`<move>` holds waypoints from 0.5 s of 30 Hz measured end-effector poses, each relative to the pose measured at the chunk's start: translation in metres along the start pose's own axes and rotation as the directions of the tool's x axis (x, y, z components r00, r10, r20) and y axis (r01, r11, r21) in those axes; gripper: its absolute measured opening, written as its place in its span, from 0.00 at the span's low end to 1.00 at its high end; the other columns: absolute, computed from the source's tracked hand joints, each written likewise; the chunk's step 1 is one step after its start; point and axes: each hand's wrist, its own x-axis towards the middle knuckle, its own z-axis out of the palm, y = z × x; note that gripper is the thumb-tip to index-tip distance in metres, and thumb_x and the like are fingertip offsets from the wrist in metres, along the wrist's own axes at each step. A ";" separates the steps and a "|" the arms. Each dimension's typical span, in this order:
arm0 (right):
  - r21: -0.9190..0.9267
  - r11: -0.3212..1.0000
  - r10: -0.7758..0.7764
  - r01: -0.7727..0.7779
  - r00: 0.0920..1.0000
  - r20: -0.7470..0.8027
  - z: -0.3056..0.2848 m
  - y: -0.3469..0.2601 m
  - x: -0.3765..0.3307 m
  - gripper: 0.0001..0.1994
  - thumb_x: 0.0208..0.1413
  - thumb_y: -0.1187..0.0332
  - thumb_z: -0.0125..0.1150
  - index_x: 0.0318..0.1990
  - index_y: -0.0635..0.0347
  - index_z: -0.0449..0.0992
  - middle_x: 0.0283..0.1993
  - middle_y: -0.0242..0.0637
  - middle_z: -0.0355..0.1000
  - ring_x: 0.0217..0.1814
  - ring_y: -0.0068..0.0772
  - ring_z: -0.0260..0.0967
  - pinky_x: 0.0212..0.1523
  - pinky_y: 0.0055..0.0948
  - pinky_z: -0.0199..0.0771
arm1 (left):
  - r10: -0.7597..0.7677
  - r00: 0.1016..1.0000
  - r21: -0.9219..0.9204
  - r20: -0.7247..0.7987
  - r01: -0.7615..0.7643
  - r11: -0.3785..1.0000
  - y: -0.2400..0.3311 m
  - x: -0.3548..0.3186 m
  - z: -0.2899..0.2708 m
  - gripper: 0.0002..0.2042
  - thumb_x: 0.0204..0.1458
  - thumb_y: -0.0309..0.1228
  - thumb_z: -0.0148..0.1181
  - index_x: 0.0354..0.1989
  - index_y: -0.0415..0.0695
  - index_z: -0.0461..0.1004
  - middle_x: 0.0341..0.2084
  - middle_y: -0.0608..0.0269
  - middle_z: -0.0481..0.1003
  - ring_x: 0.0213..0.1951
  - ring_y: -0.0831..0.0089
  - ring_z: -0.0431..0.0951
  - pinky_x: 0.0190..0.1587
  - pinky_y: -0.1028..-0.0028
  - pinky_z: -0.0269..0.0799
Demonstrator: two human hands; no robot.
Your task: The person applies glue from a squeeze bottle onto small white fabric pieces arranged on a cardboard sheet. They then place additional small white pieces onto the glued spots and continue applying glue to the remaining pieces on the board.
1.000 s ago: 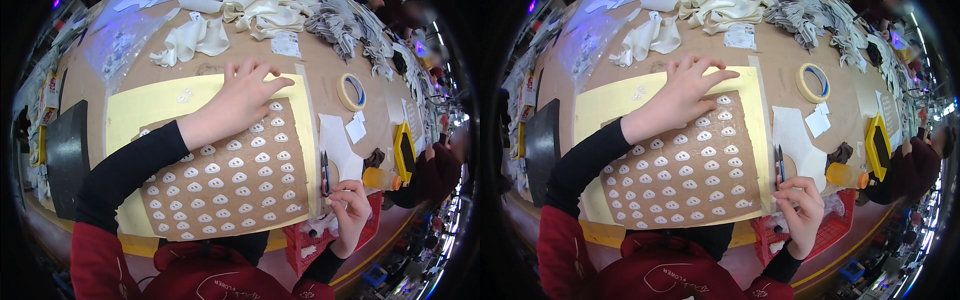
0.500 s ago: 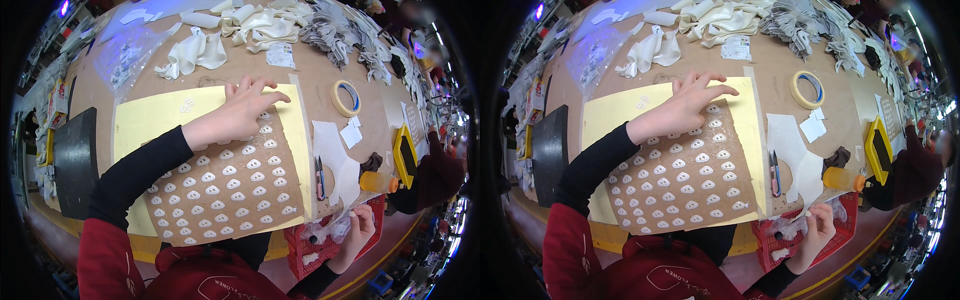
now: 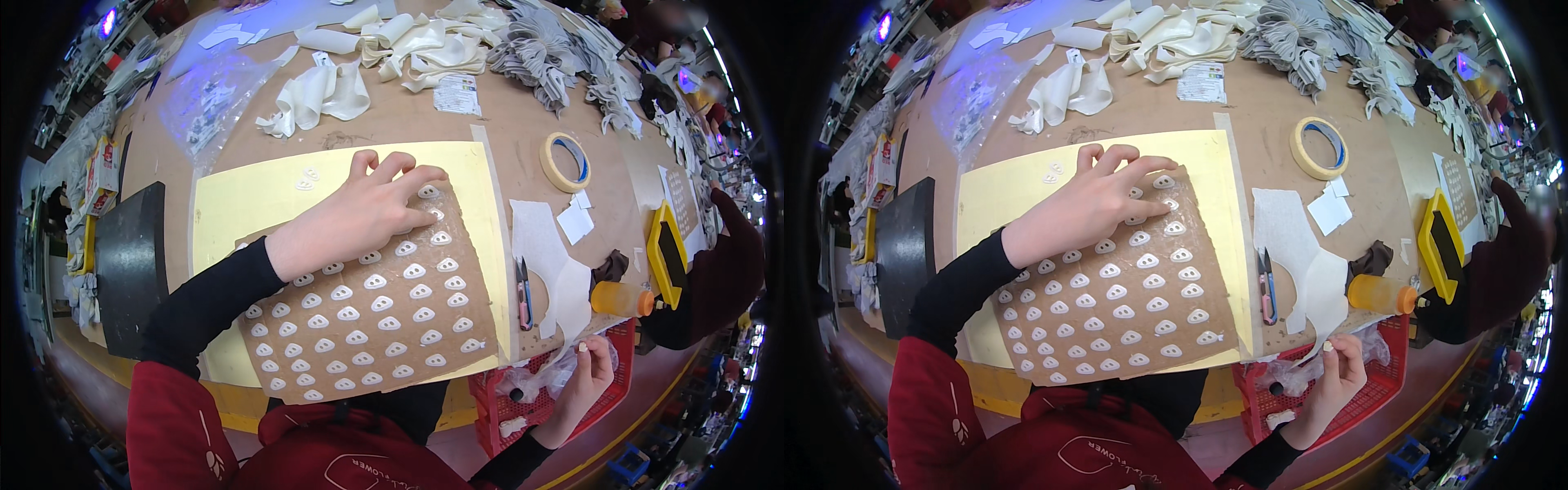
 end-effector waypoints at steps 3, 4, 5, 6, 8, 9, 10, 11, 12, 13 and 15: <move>0.008 1.000 -0.010 0.009 1.000 0.008 0.002 0.000 0.001 0.04 0.50 0.82 0.57 0.34 0.66 0.73 0.38 0.35 0.67 0.41 0.24 0.63 0.45 0.21 0.61 | -0.002 1.000 0.004 0.023 0.002 1.000 0.000 -0.004 -0.001 0.20 0.39 0.19 0.57 0.41 0.55 0.80 0.56 0.67 0.65 0.54 0.62 0.63 0.53 0.58 0.54; 0.014 1.000 -0.005 0.005 1.000 0.009 0.002 0.000 0.000 0.04 0.50 0.81 0.57 0.34 0.66 0.73 0.38 0.35 0.67 0.41 0.24 0.63 0.45 0.21 0.61 | -0.007 0.999 0.008 0.031 0.007 1.000 0.000 -0.005 -0.002 0.19 0.39 0.20 0.57 0.41 0.54 0.80 0.56 0.68 0.65 0.54 0.63 0.63 0.53 0.58 0.54; 0.020 1.000 -0.002 0.002 1.000 0.009 0.002 0.000 0.001 0.04 0.50 0.81 0.57 0.34 0.66 0.73 0.38 0.35 0.67 0.41 0.24 0.63 0.45 0.21 0.61 | -0.010 1.000 0.009 0.030 0.010 1.000 -0.001 -0.005 -0.002 0.19 0.39 0.20 0.57 0.40 0.54 0.80 0.56 0.68 0.65 0.54 0.63 0.63 0.53 0.58 0.54; 0.025 1.000 0.001 -0.002 1.000 0.010 0.002 0.000 0.001 0.04 0.50 0.81 0.57 0.34 0.66 0.73 0.38 0.35 0.67 0.41 0.24 0.63 0.45 0.20 0.61 | -0.013 1.000 0.009 0.029 0.013 1.000 -0.001 -0.004 -0.002 0.18 0.39 0.20 0.57 0.39 0.54 0.80 0.56 0.67 0.65 0.54 0.63 0.63 0.53 0.59 0.54; 0.010 1.000 -0.008 0.008 1.000 0.005 0.003 -0.001 0.000 0.04 0.50 0.81 0.57 0.34 0.66 0.73 0.38 0.35 0.67 0.41 0.24 0.63 0.45 0.20 0.61 | -0.017 1.000 0.012 0.020 0.017 1.000 -0.002 -0.004 -0.001 0.17 0.39 0.20 0.58 0.38 0.53 0.80 0.56 0.68 0.65 0.54 0.63 0.63 0.52 0.59 0.54; 0.003 1.000 -0.013 0.013 1.000 0.002 0.003 -0.002 0.000 0.04 0.50 0.81 0.57 0.34 0.66 0.73 0.38 0.35 0.67 0.41 0.24 0.63 0.45 0.20 0.61 | -0.018 1.000 0.014 0.012 0.018 1.000 -0.003 -0.004 0.000 0.16 0.40 0.20 0.58 0.38 0.53 0.80 0.55 0.68 0.65 0.54 0.63 0.63 0.52 0.59 0.54; 0.004 1.000 -0.011 0.011 1.000 -0.005 0.003 -0.002 0.000 0.04 0.50 0.81 0.57 0.34 0.66 0.73 0.38 0.35 0.67 0.41 0.23 0.63 0.44 0.20 0.61 | -0.019 1.000 0.017 0.005 0.019 1.000 -0.003 -0.004 0.000 0.16 0.40 0.20 0.58 0.37 0.53 0.80 0.55 0.68 0.65 0.54 0.63 0.63 0.52 0.60 0.54; 0.005 1.000 -0.009 0.009 1.000 -0.013 0.002 -0.002 0.000 0.04 0.50 0.81 0.57 0.34 0.66 0.73 0.38 0.35 0.67 0.41 0.23 0.63 0.44 0.20 0.61 | -0.026 1.000 0.010 0.014 0.025 1.000 -0.004 -0.004 0.000 0.15 0.40 0.20 0.58 0.37 0.52 0.79 0.55 0.69 0.66 0.54 0.63 0.63 0.52 0.60 0.53; 0.007 1.000 -0.007 0.007 1.000 -0.020 0.002 -0.002 0.000 0.04 0.50 0.81 0.57 0.34 0.66 0.73 0.38 0.35 0.67 0.40 0.23 0.63 0.44 0.20 0.61 | -0.032 0.999 0.002 0.023 0.032 0.999 -0.004 -0.005 -0.001 0.15 0.40 0.20 0.58 0.37 0.52 0.79 0.54 0.69 0.66 0.53 0.63 0.63 0.52 0.60 0.53; 0.010 1.000 -0.001 0.001 1.000 -0.021 0.000 -0.001 0.000 0.04 0.50 0.81 0.57 0.34 0.66 0.73 0.38 0.35 0.67 0.40 0.23 0.63 0.44 0.20 0.61 | -0.039 0.999 -0.005 0.031 0.039 0.999 -0.004 -0.005 -0.001 0.15 0.40 0.19 0.58 0.37 0.52 0.79 0.54 0.70 0.66 0.53 0.63 0.63 0.52 0.61 0.53; 0.015 1.000 0.013 -0.013 1.000 -0.021 -0.003 0.000 0.000 0.04 0.50 0.81 0.57 0.34 0.67 0.73 0.38 0.35 0.67 0.40 0.23 0.63 0.43 0.19 0.61 | -0.048 0.996 -0.021 0.069 0.050 0.999 -0.004 -0.005 -0.001 0.15 0.41 0.19 0.57 0.37 0.52 0.79 0.54 0.71 0.67 0.53 0.63 0.63 0.53 0.61 0.52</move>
